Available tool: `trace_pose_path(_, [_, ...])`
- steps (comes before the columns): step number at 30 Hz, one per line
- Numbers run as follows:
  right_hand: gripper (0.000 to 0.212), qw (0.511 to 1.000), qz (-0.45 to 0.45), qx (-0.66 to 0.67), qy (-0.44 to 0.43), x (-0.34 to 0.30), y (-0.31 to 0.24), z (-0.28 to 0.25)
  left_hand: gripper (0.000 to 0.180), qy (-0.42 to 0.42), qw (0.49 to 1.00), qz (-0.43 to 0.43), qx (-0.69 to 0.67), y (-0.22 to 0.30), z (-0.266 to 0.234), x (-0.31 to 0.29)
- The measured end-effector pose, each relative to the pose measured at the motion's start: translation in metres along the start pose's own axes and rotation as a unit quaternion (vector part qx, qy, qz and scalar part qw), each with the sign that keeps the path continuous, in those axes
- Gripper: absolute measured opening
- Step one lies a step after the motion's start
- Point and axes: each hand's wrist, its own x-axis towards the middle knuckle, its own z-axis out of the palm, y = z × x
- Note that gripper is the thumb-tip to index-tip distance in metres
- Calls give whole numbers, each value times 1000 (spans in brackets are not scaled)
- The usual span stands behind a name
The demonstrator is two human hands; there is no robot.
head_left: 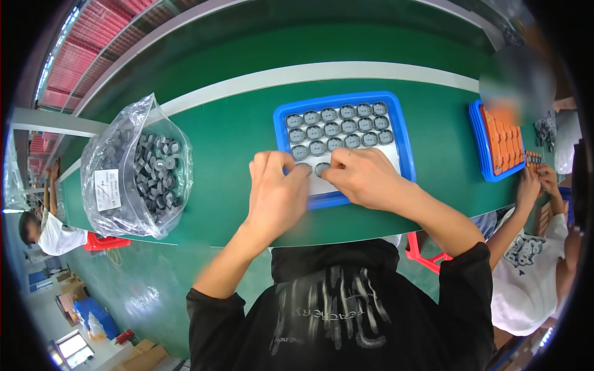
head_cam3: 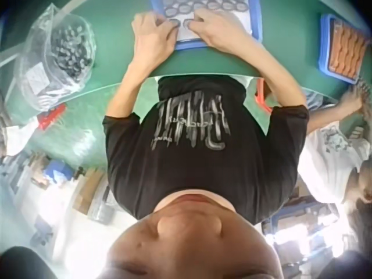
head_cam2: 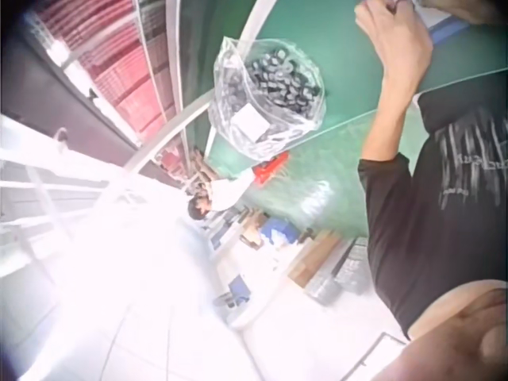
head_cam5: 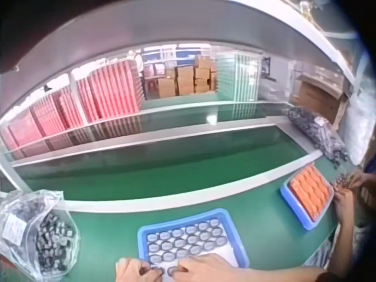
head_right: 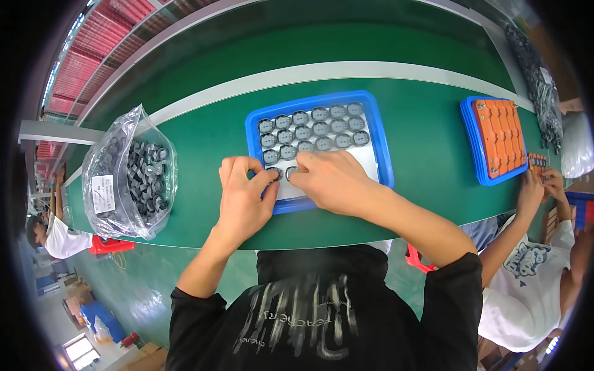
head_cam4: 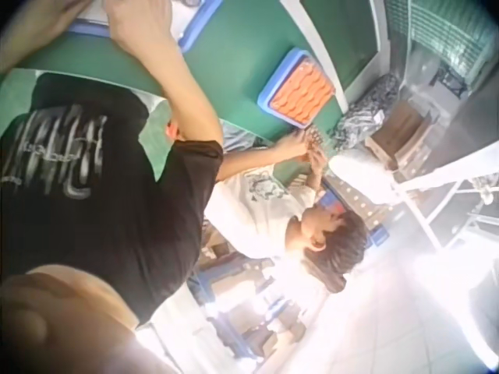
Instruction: Picking small circular electronic components from a plastic bag and placing them into a blue grid tray.
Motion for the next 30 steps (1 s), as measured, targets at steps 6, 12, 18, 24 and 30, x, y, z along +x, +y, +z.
trace_pose_path(6, [4, 1000, 9, -18, 1, 7, 1, 2, 23, 0, 1000, -4, -9, -3, 2, 2])
trace_pose_path(12, [14, 999, 1, -39, 22, 6, 7, 1, 25, 4, 999, 4, -40, -9, 0, 3])
trace_pose_path(18, [11, 983, 80, 100, 132, -4, 7, -30, 23, 15, 999, 22, -44, -12, -4, 7])
trace_pose_path(24, [18, 552, 229, 643, 479, -62, 50, -62, 22, 9, 998, 25, -61, -18, -12, 7])
trace_pose_path(30, [19, 488, 240, 646, 536, -126, 65, -50, 26, 131, 971, -144, 139, -108, -58, -2])
